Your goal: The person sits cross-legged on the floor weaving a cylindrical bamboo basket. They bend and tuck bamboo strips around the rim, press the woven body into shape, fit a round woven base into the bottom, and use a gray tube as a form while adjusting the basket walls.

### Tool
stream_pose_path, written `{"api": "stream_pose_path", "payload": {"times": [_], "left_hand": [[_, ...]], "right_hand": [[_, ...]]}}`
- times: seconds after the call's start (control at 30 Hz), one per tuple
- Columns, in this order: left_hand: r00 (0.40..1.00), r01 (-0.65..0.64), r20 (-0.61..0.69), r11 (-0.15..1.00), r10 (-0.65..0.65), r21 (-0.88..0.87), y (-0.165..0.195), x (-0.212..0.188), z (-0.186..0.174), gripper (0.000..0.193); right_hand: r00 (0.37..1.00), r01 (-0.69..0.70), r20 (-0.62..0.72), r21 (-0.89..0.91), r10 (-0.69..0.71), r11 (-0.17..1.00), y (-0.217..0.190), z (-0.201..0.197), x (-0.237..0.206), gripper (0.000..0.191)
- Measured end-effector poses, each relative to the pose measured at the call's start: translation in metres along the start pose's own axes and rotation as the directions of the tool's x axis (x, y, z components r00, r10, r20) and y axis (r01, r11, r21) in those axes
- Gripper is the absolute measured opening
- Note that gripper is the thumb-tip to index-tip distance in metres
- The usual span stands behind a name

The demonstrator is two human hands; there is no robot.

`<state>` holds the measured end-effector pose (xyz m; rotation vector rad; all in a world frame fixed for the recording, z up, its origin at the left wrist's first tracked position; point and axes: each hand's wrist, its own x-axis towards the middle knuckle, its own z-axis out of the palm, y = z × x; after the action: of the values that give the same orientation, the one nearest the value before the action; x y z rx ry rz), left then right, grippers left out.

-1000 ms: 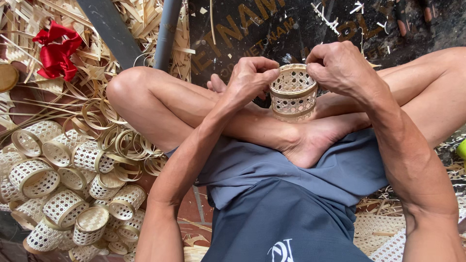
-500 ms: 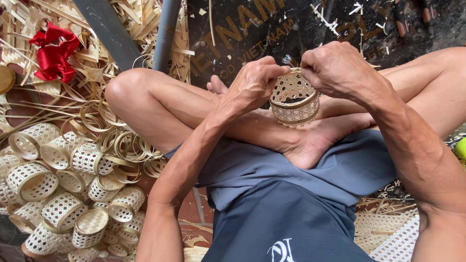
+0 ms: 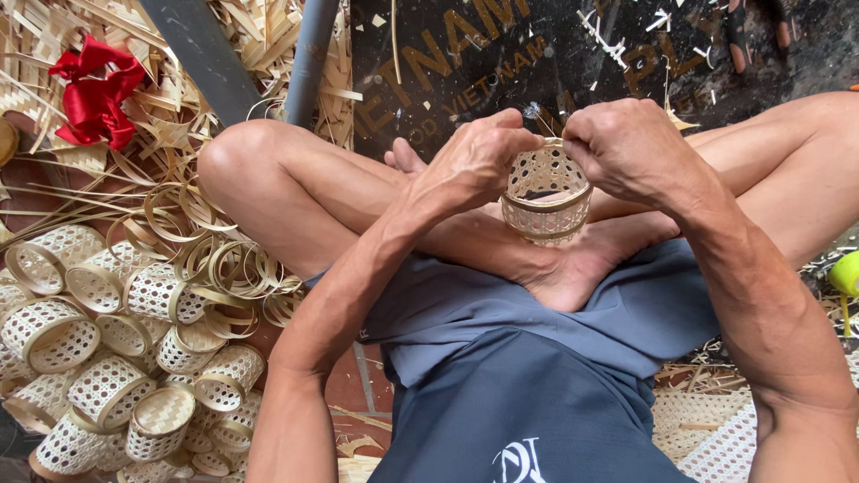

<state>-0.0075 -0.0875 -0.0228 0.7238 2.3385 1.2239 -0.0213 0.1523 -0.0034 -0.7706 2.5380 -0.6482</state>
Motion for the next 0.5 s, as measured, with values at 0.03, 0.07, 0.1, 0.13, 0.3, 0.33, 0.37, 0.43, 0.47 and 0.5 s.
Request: {"api": "stream_pose_path", "payload": {"times": [0.03,0.07,0.1,0.13,0.3,0.33,0.37,0.43,0.47,0.5], "left_hand": [[1.000,-0.004,0.004,1.000,0.004,0.004,0.002,-0.001,-0.001,0.041],[1.000,-0.009,0.008,1.000,0.009,0.008,0.004,-0.002,-0.003,0.041],[1.000,-0.011,0.014,1.000,0.011,0.009,0.007,-0.003,-0.005,0.040],[1.000,-0.003,0.024,1.000,0.003,0.003,0.008,-0.003,-0.008,0.041],[0.985,-0.104,-0.151,0.985,0.083,-0.139,0.017,-0.009,-0.021,0.038],[0.984,-0.094,-0.163,0.991,0.077,-0.100,0.020,-0.010,-0.020,0.031],[0.981,-0.079,-0.180,0.995,0.067,-0.060,0.022,-0.011,-0.019,0.026],[0.975,-0.039,-0.217,0.999,0.039,0.002,0.028,-0.014,-0.015,0.018],[0.971,-0.017,-0.238,0.999,0.024,0.032,0.030,-0.016,-0.012,0.014],[0.966,0.002,-0.257,0.998,0.014,0.063,0.033,-0.019,-0.011,0.011]], "right_hand": [[1.000,0.019,-0.022,0.012,-0.019,1.000,-0.001,0.001,-0.001,0.016],[0.998,0.038,-0.045,0.023,-0.036,0.999,-0.003,0.001,-0.002,0.014],[0.997,0.055,-0.065,0.036,-0.053,0.998,-0.005,0.000,-0.002,0.012],[0.996,0.057,-0.071,0.032,-0.054,0.998,-0.007,-0.001,-0.002,0.013],[0.996,0.017,-0.092,0.068,-0.011,0.998,-0.022,-0.020,-0.008,0.011],[0.990,0.048,-0.139,0.055,-0.040,0.997,-0.026,-0.023,-0.011,0.011],[0.981,0.083,-0.181,0.040,-0.075,0.996,-0.031,-0.026,-0.013,0.011],[0.968,0.129,-0.211,-0.040,-0.135,0.991,-0.043,-0.028,-0.019,0.010],[0.965,0.143,-0.206,-0.107,-0.163,0.984,-0.050,-0.028,-0.022,0.010],[0.961,0.154,-0.202,-0.173,-0.188,0.973,-0.056,-0.029,-0.024,0.011]]}}
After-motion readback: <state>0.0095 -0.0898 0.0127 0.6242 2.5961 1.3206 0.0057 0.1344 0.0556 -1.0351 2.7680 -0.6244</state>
